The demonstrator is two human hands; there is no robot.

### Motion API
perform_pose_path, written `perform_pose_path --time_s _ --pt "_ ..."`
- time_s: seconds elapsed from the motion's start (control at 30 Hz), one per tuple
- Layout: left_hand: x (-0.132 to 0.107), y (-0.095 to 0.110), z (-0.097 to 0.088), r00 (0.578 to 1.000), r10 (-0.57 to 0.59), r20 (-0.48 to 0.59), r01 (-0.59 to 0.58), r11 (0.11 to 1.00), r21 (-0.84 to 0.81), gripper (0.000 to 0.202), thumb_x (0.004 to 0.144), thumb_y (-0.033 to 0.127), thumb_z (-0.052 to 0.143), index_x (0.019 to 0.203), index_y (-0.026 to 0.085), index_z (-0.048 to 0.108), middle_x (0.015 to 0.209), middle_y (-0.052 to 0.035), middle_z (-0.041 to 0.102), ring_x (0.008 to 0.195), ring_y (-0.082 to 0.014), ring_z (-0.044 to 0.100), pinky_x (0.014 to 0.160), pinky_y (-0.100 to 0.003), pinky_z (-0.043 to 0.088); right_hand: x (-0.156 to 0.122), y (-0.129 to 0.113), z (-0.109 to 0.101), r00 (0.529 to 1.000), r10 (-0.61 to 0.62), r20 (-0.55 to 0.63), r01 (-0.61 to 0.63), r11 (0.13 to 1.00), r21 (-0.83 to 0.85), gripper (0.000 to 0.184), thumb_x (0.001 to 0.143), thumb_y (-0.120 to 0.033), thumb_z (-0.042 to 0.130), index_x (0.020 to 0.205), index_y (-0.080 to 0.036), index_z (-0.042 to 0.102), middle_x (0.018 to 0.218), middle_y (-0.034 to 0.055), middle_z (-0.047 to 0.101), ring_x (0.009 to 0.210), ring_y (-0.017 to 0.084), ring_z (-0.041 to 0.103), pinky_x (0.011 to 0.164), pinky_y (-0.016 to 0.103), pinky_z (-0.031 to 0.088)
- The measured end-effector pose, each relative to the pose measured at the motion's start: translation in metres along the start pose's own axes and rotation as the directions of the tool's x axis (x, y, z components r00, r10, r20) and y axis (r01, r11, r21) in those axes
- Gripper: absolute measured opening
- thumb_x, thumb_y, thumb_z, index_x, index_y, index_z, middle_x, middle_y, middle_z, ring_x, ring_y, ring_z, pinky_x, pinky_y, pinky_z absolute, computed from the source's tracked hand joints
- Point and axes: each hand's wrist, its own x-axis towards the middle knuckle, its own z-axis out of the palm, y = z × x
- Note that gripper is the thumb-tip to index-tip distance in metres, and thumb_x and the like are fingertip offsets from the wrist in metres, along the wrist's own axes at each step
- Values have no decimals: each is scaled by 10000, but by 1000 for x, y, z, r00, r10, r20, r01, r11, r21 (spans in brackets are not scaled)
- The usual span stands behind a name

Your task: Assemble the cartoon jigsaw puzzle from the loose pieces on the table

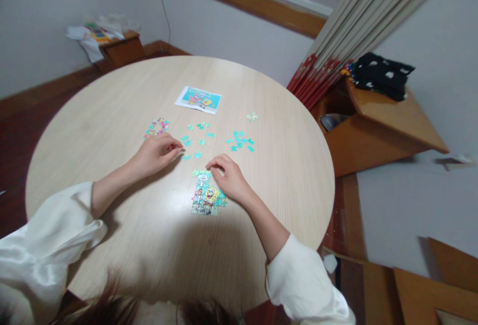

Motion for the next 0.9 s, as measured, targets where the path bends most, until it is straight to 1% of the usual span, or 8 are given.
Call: perform_pose_path --time_s 0.17,0.3,0.4,0.53,0.7,0.8,0.9 --pt "-3 4 2 993 -9 116 4 999 40 151 806 271 619 890 165 686 904 -63 620 851 -204 557 852 -412 354 0 -1 0 1000 -4 -3 4 1000 5 162 826 -112 491 823 -193 631 871 27 586 864 143 563 807 316 429" --pt "-4 6 4 985 -15 172 7 999 43 146 818 202 552 874 156 678 912 -63 604 839 -199 552 858 -420 350 1 0 -1 1000 16 -25 -16 1000 3 164 827 -127 488 813 -189 639 855 25 589 809 134 550 734 288 423" --pt "-4 4 5 982 6 190 -10 1000 21 181 800 158 514 880 149 676 903 -66 595 815 -191 545 831 -405 372 2 4 -2 995 42 -91 -42 999 3 168 813 -133 487 783 -188 644 826 22 598 761 131 536 689 282 417" --pt "-4 2 6 975 36 218 -35 999 -10 216 760 116 490 870 152 672 882 -61 588 805 -186 541 814 -394 395 4 12 -4 976 89 -200 -82 996 43 148 783 -147 499 742 -185 636 785 15 604 714 127 525 657 281 417" --pt "-6 0 7 966 74 247 -56 995 -76 225 733 93 474 831 156 667 860 -49 583 801 -172 545 809 -376 407 5 17 -4 964 118 -240 -103 992 77 134 760 -176 501 736 -180 633 771 15 602 696 124 523 642 277 421" --pt "-6 -3 7 968 86 236 -59 991 -120 224 726 90 470 814 150 668 836 -43 577 750 -157 543 794 -368 418 6 18 -3 952 141 -270 -113 987 117 127 740 -190 500 733 -179 627 766 12 592 702 127 537 657 281 437" --pt "-8 -3 10 985 81 153 -60 989 -137 220 721 78 459 777 147 661 817 -38 571 703 -142 537 779 -357 434 6 20 -3 933 169 -317 -116 977 179 123 708 -197 496 720 -176 617 759 9 581 694 130 551 665 288 456"
